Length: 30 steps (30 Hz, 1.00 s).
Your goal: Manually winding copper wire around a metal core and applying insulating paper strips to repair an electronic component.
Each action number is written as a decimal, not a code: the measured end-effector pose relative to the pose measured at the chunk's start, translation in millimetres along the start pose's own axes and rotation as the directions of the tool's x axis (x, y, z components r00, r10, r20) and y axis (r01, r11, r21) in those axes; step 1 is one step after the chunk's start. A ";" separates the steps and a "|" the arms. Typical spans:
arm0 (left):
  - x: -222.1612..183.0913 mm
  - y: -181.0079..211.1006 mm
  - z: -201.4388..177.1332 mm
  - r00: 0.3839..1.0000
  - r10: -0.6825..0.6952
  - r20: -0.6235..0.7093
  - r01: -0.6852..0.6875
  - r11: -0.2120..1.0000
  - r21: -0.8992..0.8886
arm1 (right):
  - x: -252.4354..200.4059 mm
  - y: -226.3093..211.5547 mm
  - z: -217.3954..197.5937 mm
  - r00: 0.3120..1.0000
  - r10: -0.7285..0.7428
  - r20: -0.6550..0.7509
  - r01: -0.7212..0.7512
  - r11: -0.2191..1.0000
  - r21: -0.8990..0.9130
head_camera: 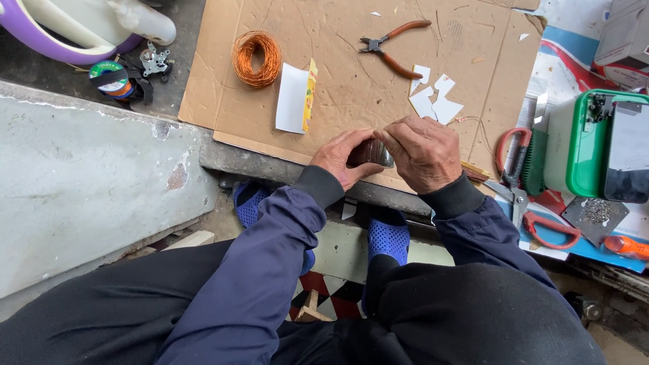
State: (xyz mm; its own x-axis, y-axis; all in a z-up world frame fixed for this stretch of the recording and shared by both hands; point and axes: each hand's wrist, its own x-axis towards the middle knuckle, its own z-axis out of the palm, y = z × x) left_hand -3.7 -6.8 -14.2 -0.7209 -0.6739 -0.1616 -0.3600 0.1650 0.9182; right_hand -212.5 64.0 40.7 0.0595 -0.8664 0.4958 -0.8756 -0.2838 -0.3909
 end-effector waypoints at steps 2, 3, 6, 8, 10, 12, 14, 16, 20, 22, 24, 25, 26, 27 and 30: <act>-2.2 10.3 -2.1 1.000 0.015 -0.012 -0.015 1.000 -0.002 | 1.1 7.7 0.0 1.000 0.007 0.001 -0.007 1.000 -0.003; -3.3 15.8 -3.2 0.999 0.032 -0.025 -0.032 0.999 -0.003 | 1.8 11.3 -0.2 1.000 0.012 0.002 -0.012 1.000 -0.006; -2.7 3.8 4.7 0.997 0.038 -0.061 -0.038 0.999 -0.005 | 2.8 26.9 11.4 0.998 0.063 0.021 -0.065 0.995 0.070; -2.1 3.4 4.1 0.997 0.056 -0.058 -0.057 0.998 -0.013 | 1.0 33.0 21.0 0.994 0.103 0.028 -0.106 0.989 0.107; -2.7 3.9 3.7 0.996 0.074 -0.057 -0.075 0.997 -0.022 | -3.0 37.0 33.0 0.989 0.141 0.037 -0.145 0.979 0.145; -3.3 6.5 4.6 0.994 0.071 -0.081 -0.074 0.997 -0.030 | -9.4 39.8 46.1 0.952 0.298 0.068 -0.306 0.921 0.242; -3.1 3.4 7.8 0.993 0.073 -0.091 -0.076 0.997 -0.029 | -10.7 38.3 49.1 0.946 0.317 0.070 -0.324 0.912 0.252; -2.9 1.6 9.9 0.992 0.077 -0.098 -0.080 0.996 -0.027 | -11.6 37.6 51.6 0.939 0.336 0.071 -0.343 0.902 0.261; -2.1 0.1 12.3 0.994 0.031 -0.101 -0.036 0.998 -0.046 | -12.8 37.8 53.2 0.920 0.381 0.087 -0.390 0.880 0.270; -1.7 -1.4 12.4 0.995 0.017 -0.100 -0.022 0.998 -0.051 | -13.7 37.7 54.9 0.917 0.387 0.094 -0.398 0.877 0.269; -1.0 -3.2 13.3 0.996 -0.014 -0.092 0.009 0.998 -0.057 | -16.2 38.7 57.6 0.896 0.437 0.083 -0.439 0.842 0.313; -0.4 -3.8 13.6 0.996 -0.012 -0.092 0.007 0.998 -0.056 | -16.7 39.6 58.2 0.896 0.436 0.081 -0.438 0.843 0.312; -0.3 -4.5 14.1 0.996 -0.014 -0.091 0.009 0.998 -0.058 | -17.7 40.2 58.9 0.895 0.439 0.083 -0.442 0.842 0.309; 0.0 -5.4 14.6 0.996 -0.016 -0.089 0.010 0.998 -0.061 | -18.7 40.8 59.7 0.893 0.443 0.085 -0.446 0.841 0.305; -0.5 -5.6 15.8 0.996 -0.012 -0.093 0.007 0.998 -0.056 | -14.9 36.0 56.9 0.895 0.441 0.073 -0.440 0.841 0.313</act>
State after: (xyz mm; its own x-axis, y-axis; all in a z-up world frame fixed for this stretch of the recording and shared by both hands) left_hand -10.7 4.0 -25.0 -0.6582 -0.7400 -0.1385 -0.3314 0.1196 0.9359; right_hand -217.6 43.3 -24.9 -0.2982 -0.9300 0.2148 -0.6128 0.0140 -0.7901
